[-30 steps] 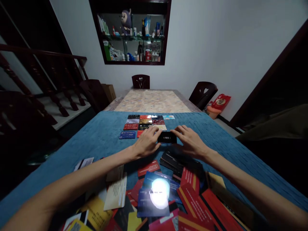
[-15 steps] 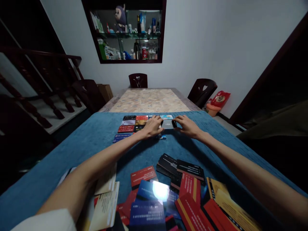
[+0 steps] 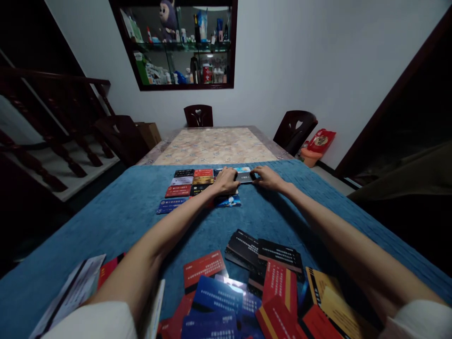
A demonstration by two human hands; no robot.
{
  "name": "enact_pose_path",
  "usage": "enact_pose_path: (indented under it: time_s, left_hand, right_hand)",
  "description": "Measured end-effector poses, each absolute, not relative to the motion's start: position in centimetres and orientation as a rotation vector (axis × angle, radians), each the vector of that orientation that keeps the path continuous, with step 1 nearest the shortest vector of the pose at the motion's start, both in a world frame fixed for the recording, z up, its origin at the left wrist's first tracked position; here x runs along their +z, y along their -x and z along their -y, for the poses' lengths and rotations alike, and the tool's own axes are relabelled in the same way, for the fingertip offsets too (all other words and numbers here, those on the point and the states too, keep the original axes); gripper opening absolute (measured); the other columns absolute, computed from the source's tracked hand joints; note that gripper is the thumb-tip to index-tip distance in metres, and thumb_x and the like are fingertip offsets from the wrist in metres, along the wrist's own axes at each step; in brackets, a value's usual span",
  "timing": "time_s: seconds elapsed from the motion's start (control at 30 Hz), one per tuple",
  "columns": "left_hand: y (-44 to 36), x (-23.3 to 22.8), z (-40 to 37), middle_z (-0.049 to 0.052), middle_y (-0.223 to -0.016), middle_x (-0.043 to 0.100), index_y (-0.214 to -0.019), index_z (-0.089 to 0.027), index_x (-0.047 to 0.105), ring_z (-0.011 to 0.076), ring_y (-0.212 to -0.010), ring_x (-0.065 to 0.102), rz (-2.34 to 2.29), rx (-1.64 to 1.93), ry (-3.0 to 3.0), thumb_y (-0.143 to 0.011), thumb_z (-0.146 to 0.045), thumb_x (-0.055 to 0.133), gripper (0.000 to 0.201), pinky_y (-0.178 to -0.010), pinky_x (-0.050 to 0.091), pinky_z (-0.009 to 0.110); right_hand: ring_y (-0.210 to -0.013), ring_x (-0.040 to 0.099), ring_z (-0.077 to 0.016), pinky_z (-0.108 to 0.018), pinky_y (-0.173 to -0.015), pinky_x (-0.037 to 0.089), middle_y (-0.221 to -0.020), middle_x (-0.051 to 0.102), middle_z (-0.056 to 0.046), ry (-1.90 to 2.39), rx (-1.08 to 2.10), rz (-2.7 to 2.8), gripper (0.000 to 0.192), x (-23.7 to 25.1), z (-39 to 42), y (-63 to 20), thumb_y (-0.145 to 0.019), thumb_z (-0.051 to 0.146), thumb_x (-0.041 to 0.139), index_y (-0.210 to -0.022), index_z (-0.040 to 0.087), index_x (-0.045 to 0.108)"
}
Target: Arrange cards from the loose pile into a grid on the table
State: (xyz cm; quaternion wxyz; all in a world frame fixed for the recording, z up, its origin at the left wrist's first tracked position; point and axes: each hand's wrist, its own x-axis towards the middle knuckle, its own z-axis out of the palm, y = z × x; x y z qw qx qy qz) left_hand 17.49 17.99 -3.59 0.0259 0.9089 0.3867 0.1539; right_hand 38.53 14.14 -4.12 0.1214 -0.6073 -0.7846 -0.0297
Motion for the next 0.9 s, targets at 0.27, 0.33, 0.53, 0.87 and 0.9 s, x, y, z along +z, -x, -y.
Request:
enact_pose_path:
  time_s: [0.27,0.33,0.53,0.87,0.9]
  left_hand:
    - [-17.9,-3.9,-18.9,0.015,-0.111,0.069,-0.105,-0.011,0.071,0.0317,-0.109,0.056,-1.220,0.443,-2.792,-0.081,-0.033,0.062,0.034,-0.091,0.047,0.038]
    - [-17.9,-3.8,-18.8,0.014,-0.109,0.070,-0.103,-0.011,0.072,0.0321,-0.108,0.055,-1.223,0.409,-2.798,-0.081,-0.033,0.061,0.033,-0.089,0.047,0.038]
    - [-17.9,-3.4,-18.3,0.013,-0.106,0.071,-0.098,-0.014,0.073,0.0340,-0.112,0.051,-1.259,0.367,-2.800,-0.081,-0.033,0.059,0.029,-0.092,0.044,0.044]
    - [-18.0,-3.4,-17.7,0.015,-0.111,0.067,-0.095,-0.015,0.075,0.0342,-0.116,0.043,-1.169,0.386,-2.860,-0.084,-0.026,0.053,0.027,-0.095,0.037,0.051]
    - [-18.0,-3.5,-17.7,0.015,-0.111,0.067,-0.095,-0.015,0.075,0.0341,-0.116,0.043,-1.160,0.387,-2.871,-0.085,-0.025,0.052,0.027,-0.094,0.037,0.051]
  right_hand:
    - [-0.094,0.064,-0.0204,-0.029,-0.086,0.046,-0.119,0.068,-0.012,1.805,0.021,2.243,0.038,-4.8,-14.9,-38.6,-0.082,0.020,0.067,-0.120,0.016,0.068]
    - [-0.093,0.065,-0.0202,-0.029,-0.086,0.047,-0.119,0.069,-0.011,1.808,0.045,2.226,0.038,-4.9,-15.0,-38.7,-0.083,0.021,0.066,-0.121,0.017,0.068]
    - [-0.103,0.066,-0.0228,-0.030,-0.092,0.048,-0.121,0.069,-0.010,1.791,0.078,2.196,0.037,-5.5,-15.1,-38.8,-0.084,0.024,0.064,-0.121,0.019,0.069]
    - [-0.108,0.063,-0.0249,-0.032,-0.095,0.046,-0.118,0.071,-0.008,1.751,0.051,2.155,0.034,-6.5,-15.2,-39.2,-0.085,0.026,0.061,-0.116,0.018,0.072]
    - [-0.108,0.063,-0.0249,-0.032,-0.095,0.046,-0.118,0.071,-0.008,1.748,0.051,2.152,0.033,-6.5,-15.2,-39.2,-0.085,0.025,0.061,-0.115,0.018,0.072]
